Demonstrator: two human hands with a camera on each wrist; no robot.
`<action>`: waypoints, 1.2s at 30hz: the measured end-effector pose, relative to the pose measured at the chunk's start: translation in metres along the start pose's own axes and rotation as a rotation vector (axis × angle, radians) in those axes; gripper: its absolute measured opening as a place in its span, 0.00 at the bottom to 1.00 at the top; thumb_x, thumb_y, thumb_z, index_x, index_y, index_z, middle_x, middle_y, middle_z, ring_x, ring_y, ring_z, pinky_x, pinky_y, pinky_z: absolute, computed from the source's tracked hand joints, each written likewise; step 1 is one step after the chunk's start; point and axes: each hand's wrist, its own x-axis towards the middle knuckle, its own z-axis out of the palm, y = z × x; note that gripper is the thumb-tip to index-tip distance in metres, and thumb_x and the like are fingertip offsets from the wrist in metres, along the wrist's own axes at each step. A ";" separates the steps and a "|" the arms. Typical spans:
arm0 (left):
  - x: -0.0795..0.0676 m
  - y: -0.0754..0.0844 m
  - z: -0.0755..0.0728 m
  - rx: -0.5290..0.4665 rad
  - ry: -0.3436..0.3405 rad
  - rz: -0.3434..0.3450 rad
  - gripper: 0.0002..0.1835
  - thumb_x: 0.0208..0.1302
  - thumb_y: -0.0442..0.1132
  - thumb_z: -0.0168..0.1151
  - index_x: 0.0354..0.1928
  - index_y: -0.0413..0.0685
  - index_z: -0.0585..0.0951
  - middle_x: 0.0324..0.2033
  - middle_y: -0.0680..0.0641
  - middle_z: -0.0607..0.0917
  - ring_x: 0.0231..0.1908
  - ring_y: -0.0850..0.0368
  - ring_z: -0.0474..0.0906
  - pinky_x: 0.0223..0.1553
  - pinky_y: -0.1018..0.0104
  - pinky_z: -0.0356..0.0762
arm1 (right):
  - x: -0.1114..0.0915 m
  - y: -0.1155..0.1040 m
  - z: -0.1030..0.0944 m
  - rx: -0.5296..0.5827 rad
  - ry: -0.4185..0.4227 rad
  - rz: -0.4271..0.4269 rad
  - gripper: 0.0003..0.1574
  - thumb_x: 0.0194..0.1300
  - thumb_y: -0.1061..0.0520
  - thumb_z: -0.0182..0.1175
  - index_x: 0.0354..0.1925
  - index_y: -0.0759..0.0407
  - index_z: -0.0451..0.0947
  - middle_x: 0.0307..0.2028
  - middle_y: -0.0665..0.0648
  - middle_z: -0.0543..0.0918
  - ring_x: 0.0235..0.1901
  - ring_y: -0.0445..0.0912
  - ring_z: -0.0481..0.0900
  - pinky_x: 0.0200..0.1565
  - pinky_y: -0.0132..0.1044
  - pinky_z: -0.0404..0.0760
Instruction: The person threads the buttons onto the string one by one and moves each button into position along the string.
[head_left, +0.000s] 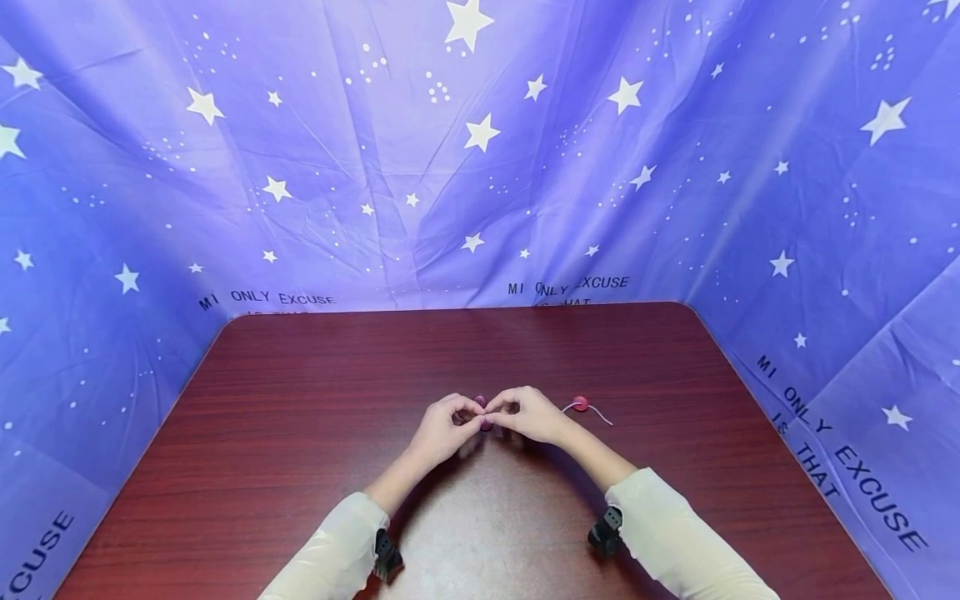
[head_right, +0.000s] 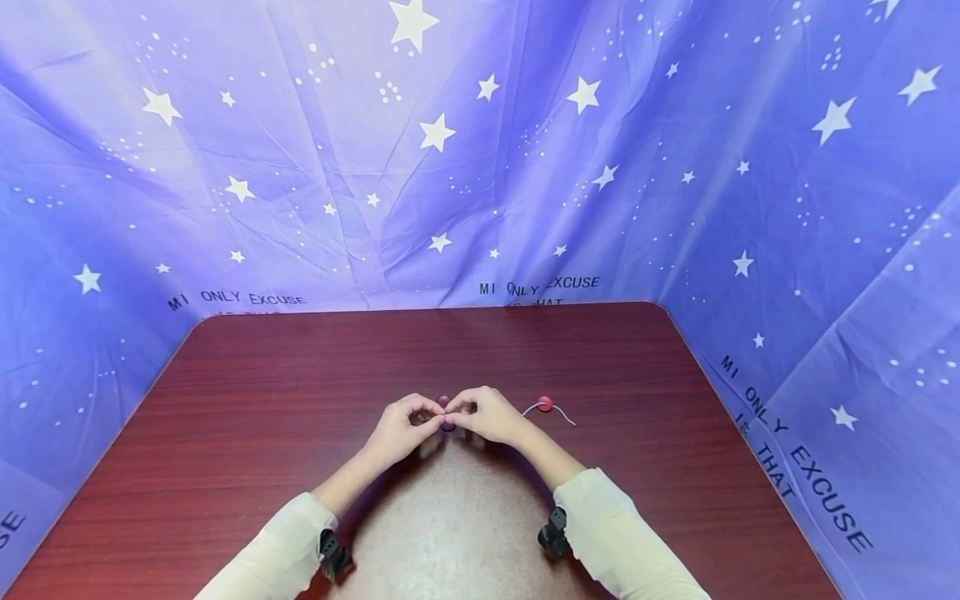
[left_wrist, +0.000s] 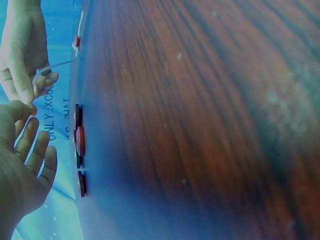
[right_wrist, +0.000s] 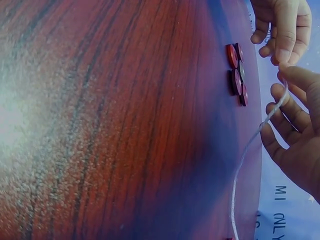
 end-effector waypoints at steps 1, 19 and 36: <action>0.000 0.000 0.000 -0.001 0.000 0.001 0.02 0.55 0.34 0.66 0.32 0.47 0.84 0.28 0.54 0.81 0.29 0.68 0.76 0.32 0.75 0.76 | 0.000 0.000 0.000 0.001 0.001 0.000 0.09 0.59 0.52 0.64 0.37 0.53 0.84 0.24 0.52 0.83 0.24 0.38 0.72 0.27 0.27 0.71; -0.002 -0.005 -0.002 0.069 0.003 0.003 0.03 0.54 0.36 0.68 0.30 0.52 0.83 0.28 0.55 0.81 0.31 0.61 0.78 0.36 0.65 0.79 | -0.002 0.002 -0.003 0.045 0.032 0.004 0.07 0.60 0.54 0.62 0.34 0.56 0.84 0.29 0.56 0.85 0.23 0.36 0.73 0.29 0.27 0.72; -0.007 -0.014 -0.015 0.397 -0.064 -0.038 0.10 0.52 0.45 0.69 0.35 0.51 0.83 0.31 0.54 0.81 0.34 0.60 0.75 0.38 0.65 0.74 | -0.002 0.002 -0.008 0.008 0.101 -0.033 0.05 0.59 0.54 0.64 0.33 0.54 0.84 0.28 0.50 0.83 0.25 0.38 0.72 0.27 0.27 0.72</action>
